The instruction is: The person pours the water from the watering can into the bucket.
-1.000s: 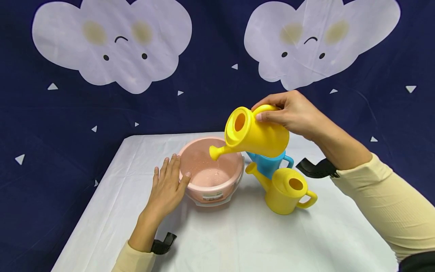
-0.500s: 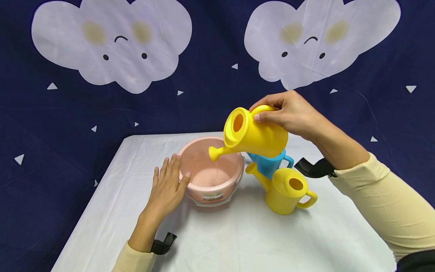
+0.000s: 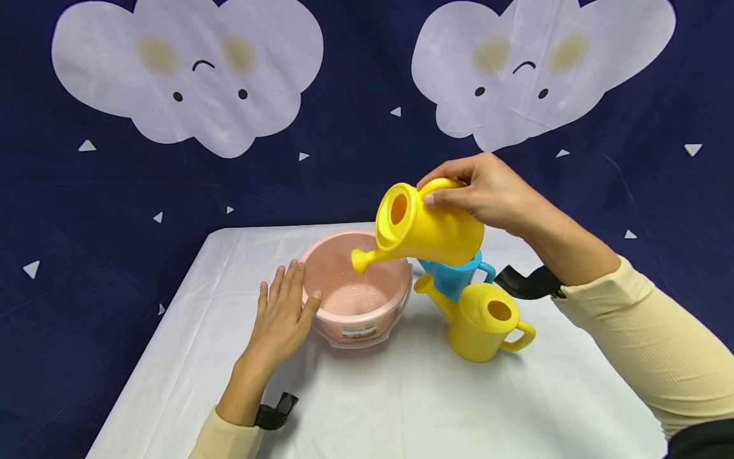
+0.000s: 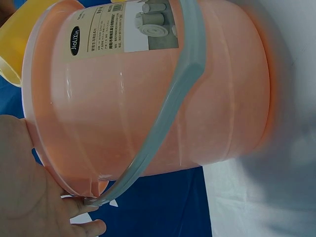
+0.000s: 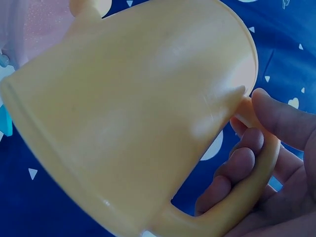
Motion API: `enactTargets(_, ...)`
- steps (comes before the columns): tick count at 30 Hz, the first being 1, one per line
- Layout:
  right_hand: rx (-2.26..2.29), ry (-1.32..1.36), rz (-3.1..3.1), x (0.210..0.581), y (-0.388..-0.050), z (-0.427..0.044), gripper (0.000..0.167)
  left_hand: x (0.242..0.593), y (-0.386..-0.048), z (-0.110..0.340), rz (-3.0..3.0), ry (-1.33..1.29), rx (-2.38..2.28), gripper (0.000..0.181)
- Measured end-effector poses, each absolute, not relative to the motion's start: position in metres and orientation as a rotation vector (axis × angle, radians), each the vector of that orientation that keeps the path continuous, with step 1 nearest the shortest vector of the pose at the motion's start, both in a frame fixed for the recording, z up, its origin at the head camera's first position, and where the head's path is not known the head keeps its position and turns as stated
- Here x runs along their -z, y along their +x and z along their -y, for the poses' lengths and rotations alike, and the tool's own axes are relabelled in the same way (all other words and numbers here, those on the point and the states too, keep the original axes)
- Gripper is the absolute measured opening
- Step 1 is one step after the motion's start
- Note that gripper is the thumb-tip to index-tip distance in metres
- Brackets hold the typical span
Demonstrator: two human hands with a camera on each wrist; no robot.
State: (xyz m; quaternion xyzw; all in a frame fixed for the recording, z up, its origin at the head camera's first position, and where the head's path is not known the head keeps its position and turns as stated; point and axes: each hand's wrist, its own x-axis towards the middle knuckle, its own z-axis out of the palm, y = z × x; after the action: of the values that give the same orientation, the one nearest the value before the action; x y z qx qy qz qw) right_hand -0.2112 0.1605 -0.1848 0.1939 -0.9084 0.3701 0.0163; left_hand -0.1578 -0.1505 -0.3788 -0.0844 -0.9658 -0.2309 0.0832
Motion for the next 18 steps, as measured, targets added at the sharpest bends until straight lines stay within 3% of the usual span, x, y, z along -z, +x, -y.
enactTargets(18, -1.106, 0.599, 2.885, 0.1824, -0.2105, -0.1550, 0.021, 0.3786, -0.1575, 0.1502, 2.883, -0.248, 0.686, 0.071)
